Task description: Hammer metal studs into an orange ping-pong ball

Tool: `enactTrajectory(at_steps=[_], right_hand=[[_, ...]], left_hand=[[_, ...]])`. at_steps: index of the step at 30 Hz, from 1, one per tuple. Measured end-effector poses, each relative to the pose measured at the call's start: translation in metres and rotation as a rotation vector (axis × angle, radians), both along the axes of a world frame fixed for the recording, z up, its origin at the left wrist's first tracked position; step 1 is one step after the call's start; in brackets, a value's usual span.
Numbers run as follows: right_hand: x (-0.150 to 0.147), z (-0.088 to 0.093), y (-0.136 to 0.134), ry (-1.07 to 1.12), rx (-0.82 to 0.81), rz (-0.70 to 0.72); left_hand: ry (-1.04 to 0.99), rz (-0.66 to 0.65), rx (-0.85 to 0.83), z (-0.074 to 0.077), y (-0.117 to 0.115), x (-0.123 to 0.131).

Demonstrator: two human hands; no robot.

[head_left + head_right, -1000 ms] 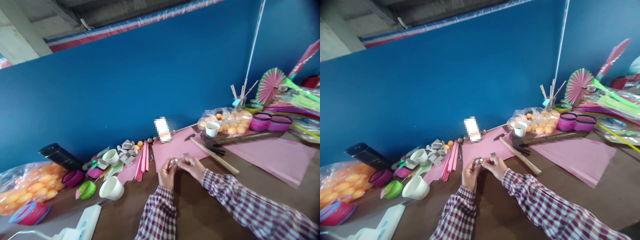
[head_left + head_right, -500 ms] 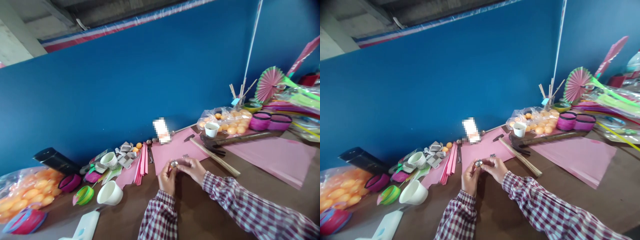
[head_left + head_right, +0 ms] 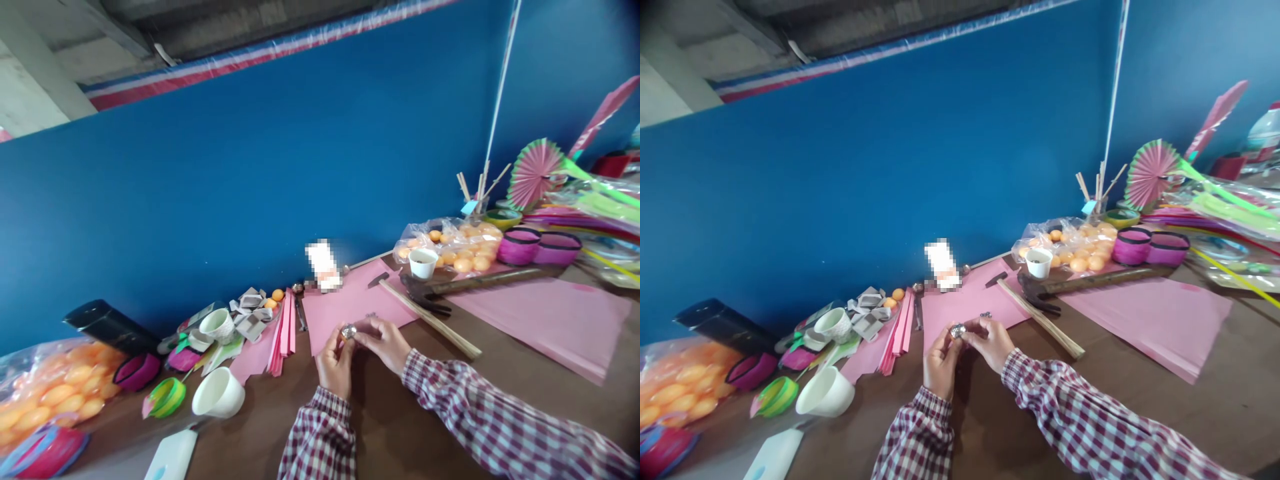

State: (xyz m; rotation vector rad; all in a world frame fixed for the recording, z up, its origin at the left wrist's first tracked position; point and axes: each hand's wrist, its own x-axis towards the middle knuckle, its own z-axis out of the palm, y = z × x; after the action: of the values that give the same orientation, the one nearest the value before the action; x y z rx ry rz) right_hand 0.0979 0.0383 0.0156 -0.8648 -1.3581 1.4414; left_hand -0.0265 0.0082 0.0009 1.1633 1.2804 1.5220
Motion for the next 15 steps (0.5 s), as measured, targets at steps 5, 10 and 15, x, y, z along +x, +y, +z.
enactTrajectory(at_steps=[5,10,15], right_hand=[[-0.0035,0.0003,-0.0039,-0.003,0.094,-0.011],[-0.0033,0.0059,-0.0070,-0.069,0.146,-0.062],[-0.0015,0.0043,-0.0086,-0.253,0.321,-0.139]], left_hand=[[-0.147,-0.063,0.005,-0.0022,0.0025,-0.0011],[-0.271,-0.103,-0.004,-0.0008,0.0011,0.0009],[-0.275,-0.034,-0.043,0.0033,-0.0002,0.0032]])
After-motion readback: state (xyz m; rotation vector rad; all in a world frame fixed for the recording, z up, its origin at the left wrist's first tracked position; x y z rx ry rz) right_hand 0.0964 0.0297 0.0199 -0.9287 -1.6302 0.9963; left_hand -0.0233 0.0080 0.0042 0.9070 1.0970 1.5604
